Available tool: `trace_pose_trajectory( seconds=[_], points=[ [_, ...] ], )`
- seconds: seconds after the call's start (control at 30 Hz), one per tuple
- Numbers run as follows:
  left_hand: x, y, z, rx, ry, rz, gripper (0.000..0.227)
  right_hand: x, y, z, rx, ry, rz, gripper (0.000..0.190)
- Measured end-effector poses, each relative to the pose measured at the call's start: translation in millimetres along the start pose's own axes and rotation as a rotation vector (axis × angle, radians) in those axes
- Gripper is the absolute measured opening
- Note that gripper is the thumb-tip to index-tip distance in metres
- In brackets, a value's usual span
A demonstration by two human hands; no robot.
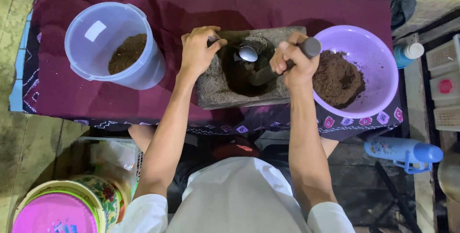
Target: Grinding dark brown material, likely coffee beans, in a stone mortar using a pestle and a spoon to reposition the grounds.
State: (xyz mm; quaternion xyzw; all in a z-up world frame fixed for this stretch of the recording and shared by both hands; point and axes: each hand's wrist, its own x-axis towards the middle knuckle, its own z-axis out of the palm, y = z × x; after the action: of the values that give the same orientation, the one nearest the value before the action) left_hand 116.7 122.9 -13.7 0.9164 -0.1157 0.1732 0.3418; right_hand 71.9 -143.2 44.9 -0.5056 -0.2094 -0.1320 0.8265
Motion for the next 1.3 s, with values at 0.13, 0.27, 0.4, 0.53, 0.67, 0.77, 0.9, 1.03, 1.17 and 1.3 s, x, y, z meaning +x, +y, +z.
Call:
trace_pose_trajectory(
  seconds=[0.13, 0.27, 0.4, 0.53, 0.67, 0.77, 0.9, 1.03, 1.17, 1.3],
  points=[
    [-7, 21, -12, 0.014, 0.008, -0.025, 0.02, -7, -18, 25, -0.002, -0.011, -0.047, 0.033],
    [-7, 24, -10, 0.112, 0.017, 0.082, 0.025, -13, -43, 40, -0.03, -0.031, -0.119, 0.031],
    [-4, 17, -3, 0.183, -0.014, 0.128, 0.024, -39, -2, 20, 0.127, 0.004, -0.136, 0.024],
    [-3, 12, 5, 0.249, -0.015, 0.122, 0.027, -37, -14, 14, 0.108, 0.053, -0.142, 0.022],
    [4, 22, -10, 0.145, -0.093, 0.095, 0.027, -41, -42, 37, 0.033, 0.096, -0.14, 0.018],
    [14, 22, -17, 0.111, -0.125, 0.117, 0.028, -45, -22, 50, 0.016, 0.104, -0.163, 0.013],
    [11, 21, -14, 0.138, -0.195, 0.08, 0.029, -41, 2, 45, 0.078, 0.087, -0.219, 0.015],
    [14, 18, -11, 0.154, -0.159, 0.066, 0.032, -37, -27, 56, 0.123, 0.072, -0.219, 0.017],
    [9, 15, -13, 0.146, -0.152, 0.104, 0.036, -47, -6, 53, 0.048, 0.041, -0.226, 0.013],
    [8, 19, -15, 0.116, -0.135, 0.055, 0.031, -47, 5, 30, 0.127, -0.015, -0.213, 0.015]
  ],
)
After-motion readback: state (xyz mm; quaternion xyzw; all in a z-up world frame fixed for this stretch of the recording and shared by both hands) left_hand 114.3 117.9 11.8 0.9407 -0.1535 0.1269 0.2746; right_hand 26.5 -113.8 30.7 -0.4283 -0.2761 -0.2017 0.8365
